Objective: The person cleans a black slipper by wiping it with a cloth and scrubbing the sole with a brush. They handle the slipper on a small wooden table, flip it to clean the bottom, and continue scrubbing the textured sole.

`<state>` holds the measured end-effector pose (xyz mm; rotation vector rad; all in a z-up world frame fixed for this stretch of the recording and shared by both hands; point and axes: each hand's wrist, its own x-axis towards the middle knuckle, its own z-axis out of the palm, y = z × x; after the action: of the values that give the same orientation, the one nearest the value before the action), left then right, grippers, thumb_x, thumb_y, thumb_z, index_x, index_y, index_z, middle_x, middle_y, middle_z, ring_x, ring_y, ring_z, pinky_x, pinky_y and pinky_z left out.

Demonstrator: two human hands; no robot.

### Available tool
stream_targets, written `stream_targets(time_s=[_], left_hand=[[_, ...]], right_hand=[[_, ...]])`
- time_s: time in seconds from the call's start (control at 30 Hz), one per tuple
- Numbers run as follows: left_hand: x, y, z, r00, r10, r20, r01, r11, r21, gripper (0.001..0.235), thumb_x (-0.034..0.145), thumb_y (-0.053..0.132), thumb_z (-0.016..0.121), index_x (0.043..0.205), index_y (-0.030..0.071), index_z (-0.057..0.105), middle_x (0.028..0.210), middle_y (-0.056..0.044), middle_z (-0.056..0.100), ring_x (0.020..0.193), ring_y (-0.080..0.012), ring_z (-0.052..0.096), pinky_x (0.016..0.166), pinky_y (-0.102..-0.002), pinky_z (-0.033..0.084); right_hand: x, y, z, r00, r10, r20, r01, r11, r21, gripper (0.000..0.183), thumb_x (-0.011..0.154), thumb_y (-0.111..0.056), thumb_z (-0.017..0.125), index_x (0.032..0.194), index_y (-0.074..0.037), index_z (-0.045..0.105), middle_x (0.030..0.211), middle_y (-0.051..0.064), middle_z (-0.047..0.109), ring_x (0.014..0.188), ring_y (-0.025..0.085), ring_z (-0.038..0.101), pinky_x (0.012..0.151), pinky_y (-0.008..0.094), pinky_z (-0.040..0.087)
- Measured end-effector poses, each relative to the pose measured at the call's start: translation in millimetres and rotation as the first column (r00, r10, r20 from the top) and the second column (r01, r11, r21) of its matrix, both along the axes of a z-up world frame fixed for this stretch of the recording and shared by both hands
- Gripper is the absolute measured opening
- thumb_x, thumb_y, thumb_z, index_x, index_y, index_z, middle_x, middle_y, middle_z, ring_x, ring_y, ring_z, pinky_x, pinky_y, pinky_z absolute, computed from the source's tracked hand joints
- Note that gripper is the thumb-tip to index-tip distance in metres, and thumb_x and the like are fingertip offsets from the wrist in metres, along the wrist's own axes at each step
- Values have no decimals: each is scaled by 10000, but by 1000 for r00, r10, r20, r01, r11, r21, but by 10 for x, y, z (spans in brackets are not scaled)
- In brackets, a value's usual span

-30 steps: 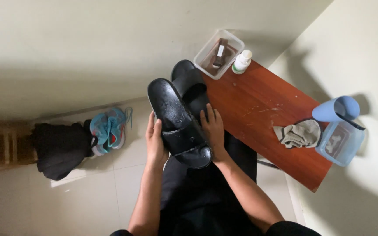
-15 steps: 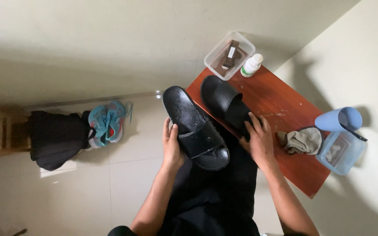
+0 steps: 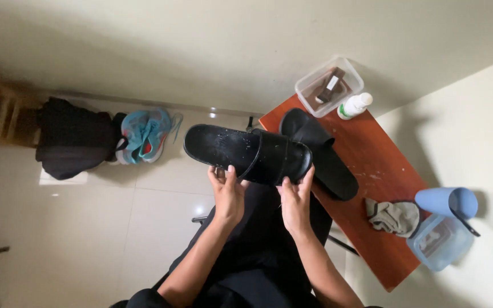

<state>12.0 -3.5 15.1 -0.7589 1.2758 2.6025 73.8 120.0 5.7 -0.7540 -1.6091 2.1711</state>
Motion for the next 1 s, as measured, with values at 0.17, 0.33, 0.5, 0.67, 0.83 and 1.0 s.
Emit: stream_targets(time_s=[0.17, 0.33, 0.5, 0.67, 0.83, 1.0], left_hand=[[-23, -140, 95, 995, 97, 23, -98, 993, 59, 633, 952, 66, 663, 1464, 201, 315, 1328, -53, 435, 1169, -252, 538, 874, -563, 601], [-48, -92, 546, 973, 232, -13, -231, 972, 54, 569, 935, -7, 668, 1363, 215, 367, 1207, -12, 510, 1011, -175, 593, 800, -507, 639], [-82, -33, 309, 947, 320, -6, -319, 946, 52, 470, 914, -8, 711, 1226, 163, 404, 1020, -7, 455, 849, -142, 527, 688, -405, 643], [-27, -28, -833, 937, 349, -32, -344, 934, 100, 403, 884, -85, 721, 1169, 133, 537, 914, 14, 532, 697, -132, 613, 594, -316, 586], [-175, -265, -838, 939, 340, 49, -343, 928, 147, 498, 891, -63, 719, 1338, 98, 571, 1213, -87, 677, 961, -295, 728, 827, -518, 622], [-308, -922, -1110, 946, 297, -128, -324, 872, -367, 1041, 790, -6, 861, 1551, 99, 159, 1361, -110, 400, 1125, -220, 524, 933, -329, 569]], right_hand=[[-322, 116, 239, 991, 130, 44, -137, 918, 372, 833, 1004, -122, 601, 1627, -72, 51, 1633, 245, 91, 1479, 435, 251, 1182, 553, 354], [-467, -73, 249, 979, 203, 6, -121, 560, 820, 979, 948, -278, 738, 1640, -34, 90, 1641, 244, 102, 1515, 480, 116, 1225, 601, 169], [-704, -419, 1, 976, 218, 14, -111, 439, 892, 1250, 781, -433, 884, 1620, 44, 90, 1618, 331, 141, 1461, 603, 88, 1188, 682, 62], [-912, -546, -96, 983, 174, 54, -137, 509, 850, 1055, 802, -247, 856, 1584, 45, 212, 1532, 336, 270, 1421, 630, 146, 1150, 713, 139], [-1207, -517, -230, 980, 191, 62, -161, 566, 809, 923, 799, -183, 854, 1536, 10, 333, 1422, 282, 415, 1359, 512, 344, 1125, 633, 301], [-1729, -516, -608, 966, 234, 110, -205, 434, 877, 817, 799, -248, 854, 1458, 16, 451, 1239, 196, 467, 1174, 421, 415, 1022, 571, 385]])
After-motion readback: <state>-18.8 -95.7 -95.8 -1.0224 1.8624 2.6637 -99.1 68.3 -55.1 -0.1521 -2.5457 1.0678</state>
